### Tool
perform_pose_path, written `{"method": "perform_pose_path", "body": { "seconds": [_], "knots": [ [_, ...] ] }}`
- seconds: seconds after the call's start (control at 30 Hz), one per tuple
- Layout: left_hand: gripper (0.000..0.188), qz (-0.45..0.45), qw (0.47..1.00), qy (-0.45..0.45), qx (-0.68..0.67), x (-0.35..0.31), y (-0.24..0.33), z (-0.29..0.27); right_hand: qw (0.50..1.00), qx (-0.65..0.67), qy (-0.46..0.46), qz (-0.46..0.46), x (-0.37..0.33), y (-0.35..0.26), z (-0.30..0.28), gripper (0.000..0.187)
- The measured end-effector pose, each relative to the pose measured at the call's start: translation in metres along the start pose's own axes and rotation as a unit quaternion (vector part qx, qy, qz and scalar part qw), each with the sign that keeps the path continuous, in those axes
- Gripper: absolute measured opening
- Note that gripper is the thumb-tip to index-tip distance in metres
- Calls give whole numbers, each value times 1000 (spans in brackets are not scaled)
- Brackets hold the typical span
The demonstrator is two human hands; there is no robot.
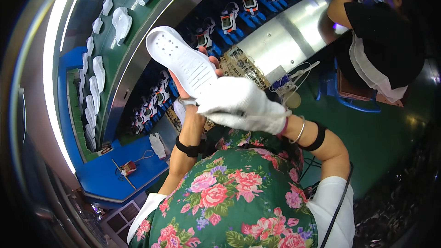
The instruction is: Brushing liquid onto shoe soles in a manufacturing line.
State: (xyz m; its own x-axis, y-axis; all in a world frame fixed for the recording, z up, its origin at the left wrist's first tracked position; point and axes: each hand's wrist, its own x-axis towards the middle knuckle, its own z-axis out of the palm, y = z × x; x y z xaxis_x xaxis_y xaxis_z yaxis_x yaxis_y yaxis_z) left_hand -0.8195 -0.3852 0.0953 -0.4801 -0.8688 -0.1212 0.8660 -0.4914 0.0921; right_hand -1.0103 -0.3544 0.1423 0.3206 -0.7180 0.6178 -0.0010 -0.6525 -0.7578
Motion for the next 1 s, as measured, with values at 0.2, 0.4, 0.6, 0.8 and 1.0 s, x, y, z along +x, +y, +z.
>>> {"method": "perform_pose_path", "body": {
  "seconds": [0.2, 0.4, 0.6, 0.8, 1.0],
  "knots": [
    [96, 16, 998, 44, 30, -4, 7, -1, 999, -39, 3, -4, -3, 4, -2, 20],
    [87, -19, 998, 20, 52, -9, 12, -5, 992, 75, -3, 101, 0, -3, -5, 14],
    [86, -64, 996, 2, 61, -3, 27, -3, 998, 2, -55, 1, -8, -3, 4, 21],
    [90, -66, 988, 18, 139, 4, 35, 1, 996, 49, 3, 79, -4, 11, -8, 16],
    [89, -137, 973, -52, 179, 13, 42, 1, 989, 104, -71, 84, -12, 3, -2, 18]
  ]
}}
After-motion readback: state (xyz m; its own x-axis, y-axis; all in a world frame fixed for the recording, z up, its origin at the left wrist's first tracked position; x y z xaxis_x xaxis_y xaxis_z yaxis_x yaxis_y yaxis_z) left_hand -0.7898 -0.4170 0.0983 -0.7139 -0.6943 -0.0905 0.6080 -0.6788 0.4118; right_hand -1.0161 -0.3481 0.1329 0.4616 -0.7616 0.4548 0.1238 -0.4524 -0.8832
